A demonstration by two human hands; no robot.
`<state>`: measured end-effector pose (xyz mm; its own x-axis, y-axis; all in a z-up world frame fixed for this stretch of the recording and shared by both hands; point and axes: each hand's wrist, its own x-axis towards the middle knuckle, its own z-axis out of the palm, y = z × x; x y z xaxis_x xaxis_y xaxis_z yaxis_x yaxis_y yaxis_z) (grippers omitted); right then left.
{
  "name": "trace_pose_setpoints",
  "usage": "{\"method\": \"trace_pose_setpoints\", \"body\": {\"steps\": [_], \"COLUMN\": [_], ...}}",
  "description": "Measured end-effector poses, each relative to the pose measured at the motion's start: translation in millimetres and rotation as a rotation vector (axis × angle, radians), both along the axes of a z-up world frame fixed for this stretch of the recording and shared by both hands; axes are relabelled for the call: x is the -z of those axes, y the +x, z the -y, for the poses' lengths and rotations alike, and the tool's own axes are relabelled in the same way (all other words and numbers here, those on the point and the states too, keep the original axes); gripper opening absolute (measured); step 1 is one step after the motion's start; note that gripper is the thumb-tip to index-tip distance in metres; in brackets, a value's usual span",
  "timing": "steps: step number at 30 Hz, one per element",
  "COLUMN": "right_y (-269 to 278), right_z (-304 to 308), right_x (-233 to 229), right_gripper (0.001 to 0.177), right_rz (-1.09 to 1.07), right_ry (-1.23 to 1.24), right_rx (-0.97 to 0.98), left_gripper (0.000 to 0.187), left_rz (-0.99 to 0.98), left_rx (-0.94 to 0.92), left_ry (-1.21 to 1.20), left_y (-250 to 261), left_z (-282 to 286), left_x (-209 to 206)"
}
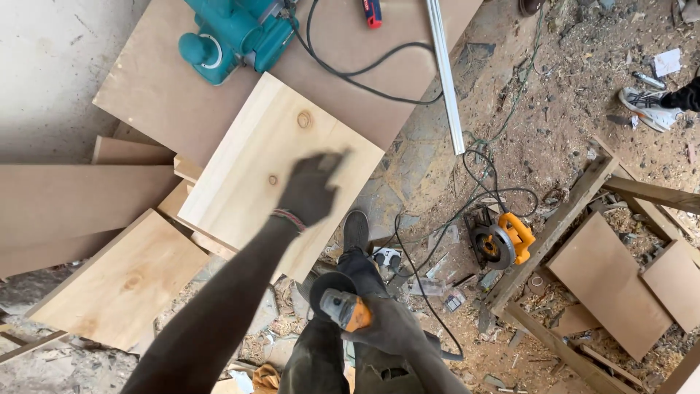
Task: Sanding the surface and edges of a wooden board using a power sander
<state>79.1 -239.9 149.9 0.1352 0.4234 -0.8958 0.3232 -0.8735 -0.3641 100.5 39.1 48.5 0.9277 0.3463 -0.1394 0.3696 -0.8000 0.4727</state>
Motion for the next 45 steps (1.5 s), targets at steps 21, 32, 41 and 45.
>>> {"method": "trace_pose_setpoints", "body": {"steps": [21, 32, 41, 45], "right_y": [-15.7, -29.0, 14.0, 64.3], "right_z": [75.0, 104.2, 71.4, 70.2], "right_x": [-27.1, -85.3, -193.0, -158.3], "right_gripper": [0.039, 0.044, 0.032, 0.036], "right_rz": [0.29, 0.385, 0.388, 0.375], "right_ry": [-0.128, -0.084, 0.078, 0.248], "right_rx": [1.027, 1.079, 0.949, 0.824], "left_gripper": [0.112, 0.133, 0.088, 0.051], "left_rz": [-0.182, -0.329, 0.078, 0.499], "left_rx": [-0.176, -0.04, -0.28, -0.532], "left_ry": [0.339, 0.18, -0.379, -0.453], "left_y": [-152.7, -138.8, -161.9, -180.6], "left_z": [114.3, 83.3, 23.7, 21.4], "left_x": [71.1, -79.1, -197.4, -182.7]}}
